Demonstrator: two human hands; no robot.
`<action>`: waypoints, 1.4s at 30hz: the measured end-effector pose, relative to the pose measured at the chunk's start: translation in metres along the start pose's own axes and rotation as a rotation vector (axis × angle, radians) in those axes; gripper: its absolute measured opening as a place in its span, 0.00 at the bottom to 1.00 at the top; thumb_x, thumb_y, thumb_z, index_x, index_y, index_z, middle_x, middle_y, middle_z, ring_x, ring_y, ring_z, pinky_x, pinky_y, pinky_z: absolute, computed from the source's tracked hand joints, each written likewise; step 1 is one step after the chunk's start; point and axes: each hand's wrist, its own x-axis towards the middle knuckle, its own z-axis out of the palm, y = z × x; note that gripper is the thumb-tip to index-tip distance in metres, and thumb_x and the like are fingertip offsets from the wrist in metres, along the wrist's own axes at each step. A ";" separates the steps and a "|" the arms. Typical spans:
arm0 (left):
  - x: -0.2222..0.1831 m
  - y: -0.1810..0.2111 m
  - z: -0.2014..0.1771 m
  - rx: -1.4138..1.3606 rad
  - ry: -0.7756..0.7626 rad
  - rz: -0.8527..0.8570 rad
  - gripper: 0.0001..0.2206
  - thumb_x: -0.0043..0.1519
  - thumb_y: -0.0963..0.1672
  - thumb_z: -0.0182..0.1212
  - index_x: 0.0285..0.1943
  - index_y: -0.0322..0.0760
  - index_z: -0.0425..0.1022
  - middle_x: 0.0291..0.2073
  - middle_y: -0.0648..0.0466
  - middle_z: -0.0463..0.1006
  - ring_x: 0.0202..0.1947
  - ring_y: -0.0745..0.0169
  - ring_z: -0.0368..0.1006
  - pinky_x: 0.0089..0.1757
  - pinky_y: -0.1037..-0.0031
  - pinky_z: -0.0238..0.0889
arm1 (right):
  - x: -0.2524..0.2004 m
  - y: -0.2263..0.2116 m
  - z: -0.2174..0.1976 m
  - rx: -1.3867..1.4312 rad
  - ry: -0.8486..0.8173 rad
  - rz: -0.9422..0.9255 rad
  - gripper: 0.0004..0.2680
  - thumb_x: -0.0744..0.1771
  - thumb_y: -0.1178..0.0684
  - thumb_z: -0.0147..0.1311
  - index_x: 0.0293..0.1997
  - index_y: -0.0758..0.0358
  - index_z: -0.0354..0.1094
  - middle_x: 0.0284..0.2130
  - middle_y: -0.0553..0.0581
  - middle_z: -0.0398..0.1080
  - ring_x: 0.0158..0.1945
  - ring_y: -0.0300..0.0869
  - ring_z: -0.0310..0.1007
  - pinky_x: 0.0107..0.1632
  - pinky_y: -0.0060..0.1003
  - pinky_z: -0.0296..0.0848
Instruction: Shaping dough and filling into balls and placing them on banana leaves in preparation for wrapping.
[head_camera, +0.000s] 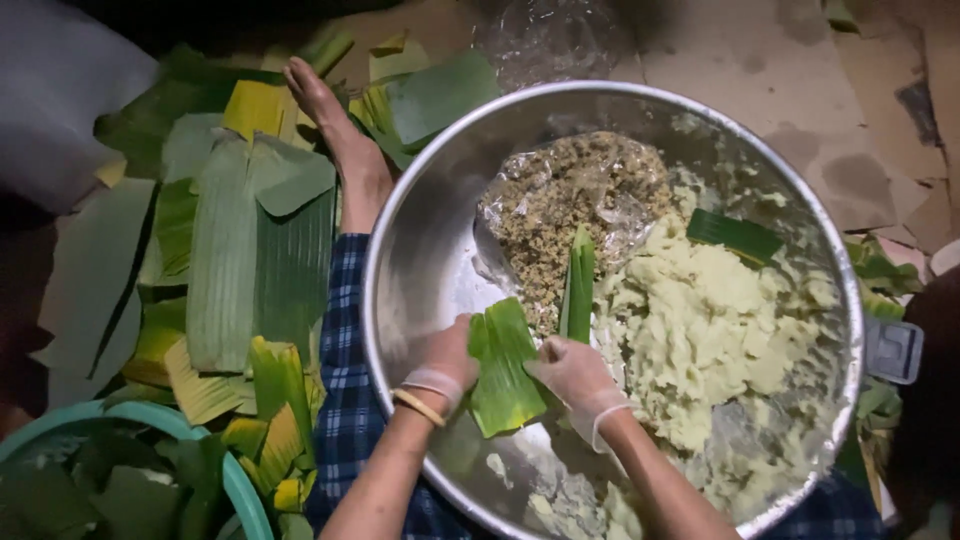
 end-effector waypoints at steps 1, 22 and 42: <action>0.011 -0.003 0.009 -0.106 0.058 -0.186 0.26 0.65 0.59 0.52 0.66 0.50 0.70 0.53 0.44 0.79 0.53 0.43 0.77 0.55 0.50 0.65 | 0.005 0.009 0.009 -0.129 -0.010 -0.001 0.08 0.65 0.48 0.59 0.43 0.57 0.75 0.41 0.61 0.77 0.52 0.52 0.76 0.54 0.44 0.72; -0.021 -0.047 0.058 0.873 0.172 0.740 0.05 0.57 0.36 0.56 0.33 0.37 0.73 0.29 0.46 0.75 0.27 0.51 0.73 0.33 0.60 0.73 | 0.021 0.022 -0.035 -0.576 0.458 -0.172 0.34 0.61 0.33 0.61 0.73 0.51 0.51 0.44 0.63 0.67 0.36 0.46 0.70 0.37 0.39 0.77; -0.046 -0.002 0.018 0.361 0.015 0.483 0.09 0.62 0.49 0.57 0.49 0.54 0.77 0.41 0.54 0.79 0.48 0.49 0.77 0.48 0.57 0.69 | -0.059 -0.014 -0.039 0.176 0.210 -0.068 0.19 0.68 0.59 0.40 0.68 0.54 0.60 0.54 0.70 0.70 0.52 0.55 0.72 0.52 0.48 0.74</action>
